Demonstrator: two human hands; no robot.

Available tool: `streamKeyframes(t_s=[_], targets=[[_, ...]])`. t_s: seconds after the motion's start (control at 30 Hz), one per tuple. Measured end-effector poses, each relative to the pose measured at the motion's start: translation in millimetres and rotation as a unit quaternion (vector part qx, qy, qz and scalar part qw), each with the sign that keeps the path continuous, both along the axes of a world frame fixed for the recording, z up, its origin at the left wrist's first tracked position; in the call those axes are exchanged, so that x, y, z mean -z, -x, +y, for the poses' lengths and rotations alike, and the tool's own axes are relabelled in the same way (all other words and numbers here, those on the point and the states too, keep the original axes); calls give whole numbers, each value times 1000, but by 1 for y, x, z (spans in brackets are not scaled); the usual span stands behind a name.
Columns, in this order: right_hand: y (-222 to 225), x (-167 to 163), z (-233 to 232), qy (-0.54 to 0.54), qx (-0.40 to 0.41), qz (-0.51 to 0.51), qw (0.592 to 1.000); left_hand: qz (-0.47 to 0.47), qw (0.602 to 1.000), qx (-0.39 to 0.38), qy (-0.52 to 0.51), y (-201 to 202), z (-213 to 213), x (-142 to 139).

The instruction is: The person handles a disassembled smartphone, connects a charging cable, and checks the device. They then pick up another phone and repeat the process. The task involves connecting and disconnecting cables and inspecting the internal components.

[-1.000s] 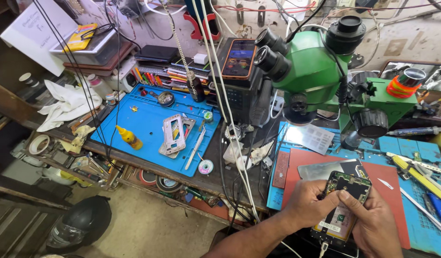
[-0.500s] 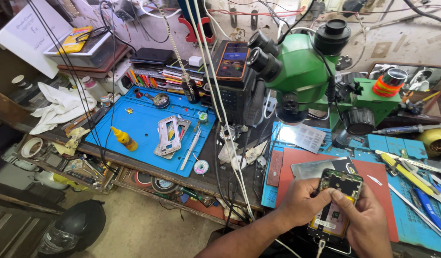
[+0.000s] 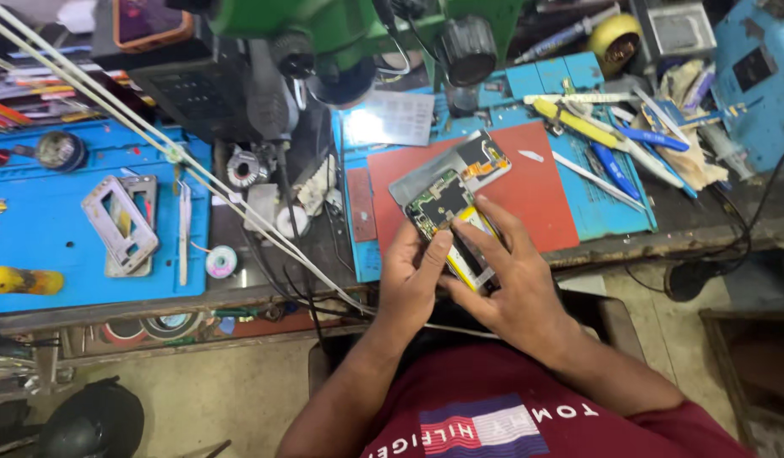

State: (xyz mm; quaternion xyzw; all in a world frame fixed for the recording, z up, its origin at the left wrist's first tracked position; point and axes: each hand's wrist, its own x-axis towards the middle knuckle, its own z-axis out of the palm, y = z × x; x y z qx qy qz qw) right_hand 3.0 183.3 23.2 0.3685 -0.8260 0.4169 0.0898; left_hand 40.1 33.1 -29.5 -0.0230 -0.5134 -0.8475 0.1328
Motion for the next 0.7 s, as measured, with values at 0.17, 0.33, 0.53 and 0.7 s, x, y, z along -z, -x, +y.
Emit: streamKeyframes(t_s=[0.17, 0.33, 0.53, 0.7], targets=[[1, 13, 10, 64, -44, -31, 996, 39, 996, 24, -76, -1, -10, -20], [11, 34, 25, 315, -236, -447, 803, 77, 980, -1, 184, 7, -30, -33], [24, 43, 26, 443, -292, -712, 460, -38, 991, -19, 131, 26, -23, -37], [28, 47, 26, 458, -285, -735, 411, -49, 988, -31, 144, 32, -20, -39]])
